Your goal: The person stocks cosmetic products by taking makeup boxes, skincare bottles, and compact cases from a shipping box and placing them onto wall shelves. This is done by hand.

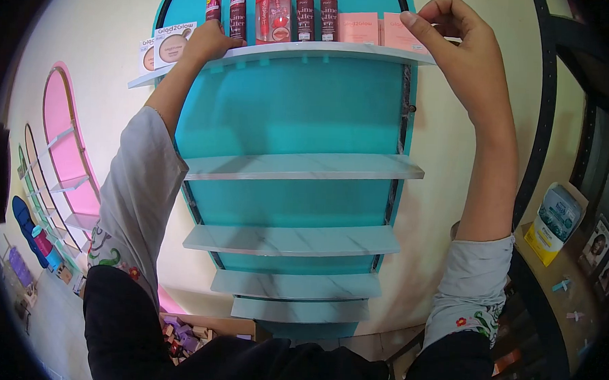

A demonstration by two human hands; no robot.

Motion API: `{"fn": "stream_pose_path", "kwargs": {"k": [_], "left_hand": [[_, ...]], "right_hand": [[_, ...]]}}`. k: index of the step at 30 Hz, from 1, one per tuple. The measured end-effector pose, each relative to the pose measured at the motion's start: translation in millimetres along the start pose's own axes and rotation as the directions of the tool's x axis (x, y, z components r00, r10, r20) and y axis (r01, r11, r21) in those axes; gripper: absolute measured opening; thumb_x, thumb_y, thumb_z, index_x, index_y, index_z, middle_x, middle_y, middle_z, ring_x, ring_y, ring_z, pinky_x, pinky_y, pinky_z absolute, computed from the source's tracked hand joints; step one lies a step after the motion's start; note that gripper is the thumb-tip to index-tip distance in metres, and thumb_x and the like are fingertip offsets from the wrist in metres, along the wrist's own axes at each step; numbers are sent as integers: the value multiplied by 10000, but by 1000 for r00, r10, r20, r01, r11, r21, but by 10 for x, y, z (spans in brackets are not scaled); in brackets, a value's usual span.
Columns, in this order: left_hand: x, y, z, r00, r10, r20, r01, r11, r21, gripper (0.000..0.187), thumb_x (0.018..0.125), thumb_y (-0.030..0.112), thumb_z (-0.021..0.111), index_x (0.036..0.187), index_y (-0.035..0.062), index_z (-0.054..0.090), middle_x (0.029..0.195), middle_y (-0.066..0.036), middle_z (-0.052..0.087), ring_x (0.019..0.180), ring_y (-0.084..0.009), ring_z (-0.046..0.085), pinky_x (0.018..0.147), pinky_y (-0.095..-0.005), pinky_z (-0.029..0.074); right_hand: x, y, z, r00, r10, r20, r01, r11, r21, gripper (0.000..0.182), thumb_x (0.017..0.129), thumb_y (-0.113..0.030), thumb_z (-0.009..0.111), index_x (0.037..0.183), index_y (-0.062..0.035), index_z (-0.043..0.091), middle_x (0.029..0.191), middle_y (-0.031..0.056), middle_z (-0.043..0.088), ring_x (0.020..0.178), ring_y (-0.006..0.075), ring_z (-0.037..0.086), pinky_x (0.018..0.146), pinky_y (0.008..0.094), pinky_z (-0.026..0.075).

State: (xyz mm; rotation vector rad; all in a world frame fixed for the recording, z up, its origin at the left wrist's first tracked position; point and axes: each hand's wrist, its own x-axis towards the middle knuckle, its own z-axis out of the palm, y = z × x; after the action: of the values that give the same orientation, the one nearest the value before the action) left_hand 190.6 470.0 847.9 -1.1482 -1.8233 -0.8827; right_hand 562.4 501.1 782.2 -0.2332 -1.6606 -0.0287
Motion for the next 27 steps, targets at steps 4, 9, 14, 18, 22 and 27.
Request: {"fn": "stream_pose_path", "kwargs": {"k": [4,9,14,18,22,27], "left_hand": [[13,1,-1,1000,9,7,-9,1000,14,523,606,391,768,939,10,635,921,-173,648,842,-285,641,691,-362,506],[-5,22,-19,1000,10,-1,-10,999,44,536,608,400,768,942,4,631,922,-185,644,840,-297,639,703,-373,507],[-93,167,-117,984,140,-115,-129,987,98,562,619,436,760,930,-6,605,885,-191,639,831,-312,635,708,-388,509],[-133,431,-85,972,176,-157,-168,984,59,591,641,486,726,938,-5,586,881,-195,635,830,-320,633,714,-401,509],[-116,622,11,969,176,-171,-165,983,76,644,640,552,694,954,1,583,895,-175,641,825,-307,636,712,-401,510],[-165,789,48,979,166,-121,-155,984,90,669,621,586,689,954,14,590,896,-144,649,816,-274,641,691,-365,511]], "right_hand": [[-25,-4,-19,1000,10,-12,-10,1000,7,190,799,-244,661,823,-78,571,795,-24,563,796,71,515,749,226,382],[-35,48,-81,999,20,-27,-20,1000,-13,197,801,-253,660,829,-79,572,809,-18,569,811,71,517,766,222,381],[-63,40,-181,997,53,-50,-54,998,-25,204,802,-260,659,837,-77,574,812,-16,567,822,73,512,785,220,376],[-85,44,-233,998,40,-56,-42,999,-28,212,804,-264,658,838,-73,573,815,-15,566,825,72,509,791,220,375],[-149,22,-268,999,33,-23,-32,999,29,213,804,-261,660,840,-70,572,824,-13,565,824,71,507,792,218,375],[-220,49,-399,998,59,-17,-58,997,53,205,800,-245,666,845,-70,569,834,-13,567,828,70,507,801,215,374]]}}
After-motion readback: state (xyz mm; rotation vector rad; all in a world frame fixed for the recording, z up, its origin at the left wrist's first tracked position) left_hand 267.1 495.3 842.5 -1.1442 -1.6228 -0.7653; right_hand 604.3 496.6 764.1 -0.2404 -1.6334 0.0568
